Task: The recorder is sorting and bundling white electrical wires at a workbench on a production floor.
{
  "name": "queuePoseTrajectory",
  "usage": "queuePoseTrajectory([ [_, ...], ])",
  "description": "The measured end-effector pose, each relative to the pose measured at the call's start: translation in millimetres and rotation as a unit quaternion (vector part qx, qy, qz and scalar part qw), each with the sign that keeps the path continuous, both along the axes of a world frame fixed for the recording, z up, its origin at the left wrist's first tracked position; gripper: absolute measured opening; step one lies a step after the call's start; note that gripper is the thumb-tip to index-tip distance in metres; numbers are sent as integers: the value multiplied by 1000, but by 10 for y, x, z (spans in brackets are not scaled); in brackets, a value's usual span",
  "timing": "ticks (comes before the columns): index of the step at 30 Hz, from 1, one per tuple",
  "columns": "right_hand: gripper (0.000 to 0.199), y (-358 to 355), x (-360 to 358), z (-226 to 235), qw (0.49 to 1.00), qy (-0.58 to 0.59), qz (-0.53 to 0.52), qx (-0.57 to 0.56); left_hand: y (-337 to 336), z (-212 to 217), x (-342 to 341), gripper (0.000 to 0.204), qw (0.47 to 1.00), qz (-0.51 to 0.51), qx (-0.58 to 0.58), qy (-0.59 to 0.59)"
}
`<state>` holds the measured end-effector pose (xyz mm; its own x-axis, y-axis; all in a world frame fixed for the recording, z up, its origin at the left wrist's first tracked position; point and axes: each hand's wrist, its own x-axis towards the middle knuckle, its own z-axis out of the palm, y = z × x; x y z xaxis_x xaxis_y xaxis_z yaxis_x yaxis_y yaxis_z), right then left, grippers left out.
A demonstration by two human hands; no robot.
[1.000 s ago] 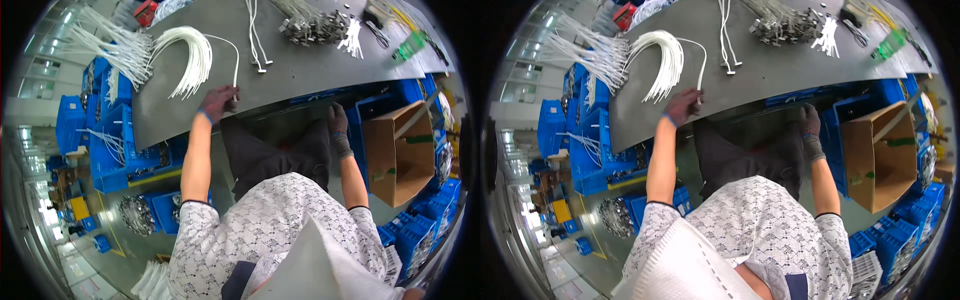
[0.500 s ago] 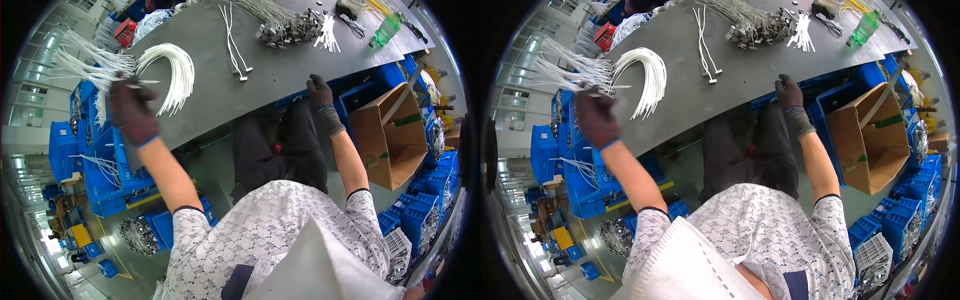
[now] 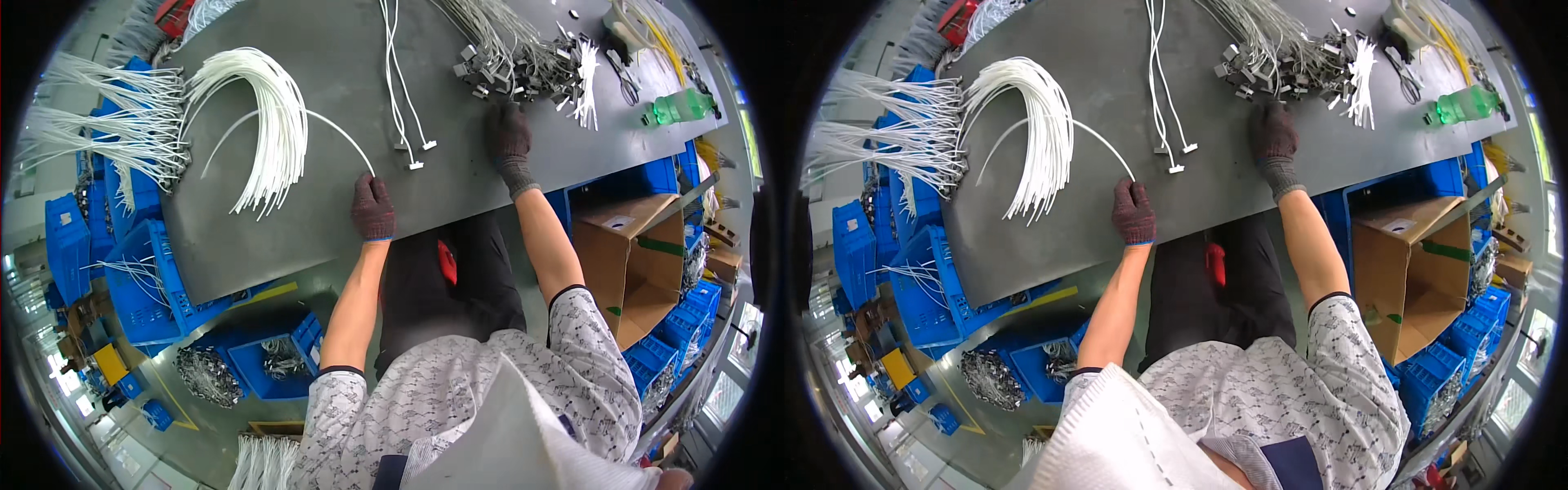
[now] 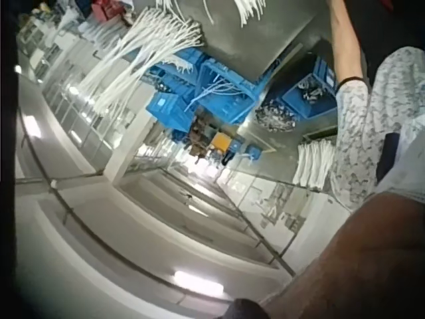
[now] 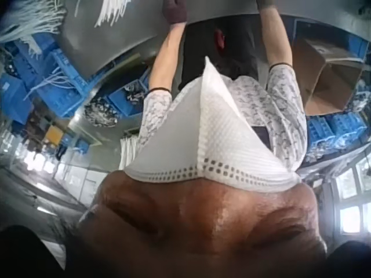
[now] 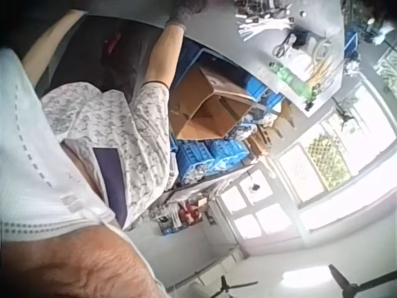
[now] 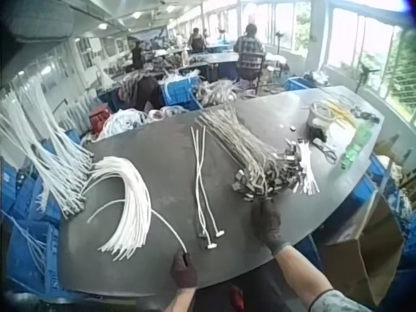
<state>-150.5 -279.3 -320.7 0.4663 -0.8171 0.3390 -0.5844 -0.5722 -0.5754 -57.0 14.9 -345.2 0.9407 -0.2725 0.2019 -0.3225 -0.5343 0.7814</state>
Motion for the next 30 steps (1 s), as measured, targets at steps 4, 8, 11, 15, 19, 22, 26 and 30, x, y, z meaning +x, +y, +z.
queuePoseTrajectory([
  [4,36,-105,-173,-130,979,-9,-179,99,-54,139,-19,25,1000,-18,1,-3],
  [8,45,-432,-745,-297,942,-19,-97,321,-93,116,-86,24,1000,-28,-12,-5],
  [11,42,24,-1054,36,966,105,229,50,58,59,9,23,998,-23,-35,-45],
  [15,35,185,-1445,189,984,54,129,112,47,169,55,20,977,-4,-169,128],
  [19,30,562,-1937,78,994,61,-28,88,-107,625,-111,23,900,-31,-314,301],
  [22,32,757,-2697,-210,993,114,29,-31,-361,980,-394,21,862,-104,-348,355],
  [26,27,1345,-4083,-812,924,359,74,107,-876,845,-725,14,806,-165,-362,438],
  [30,27,2080,-5525,-1349,856,438,92,260,-1374,478,-1257,10,757,-152,-344,534],
])
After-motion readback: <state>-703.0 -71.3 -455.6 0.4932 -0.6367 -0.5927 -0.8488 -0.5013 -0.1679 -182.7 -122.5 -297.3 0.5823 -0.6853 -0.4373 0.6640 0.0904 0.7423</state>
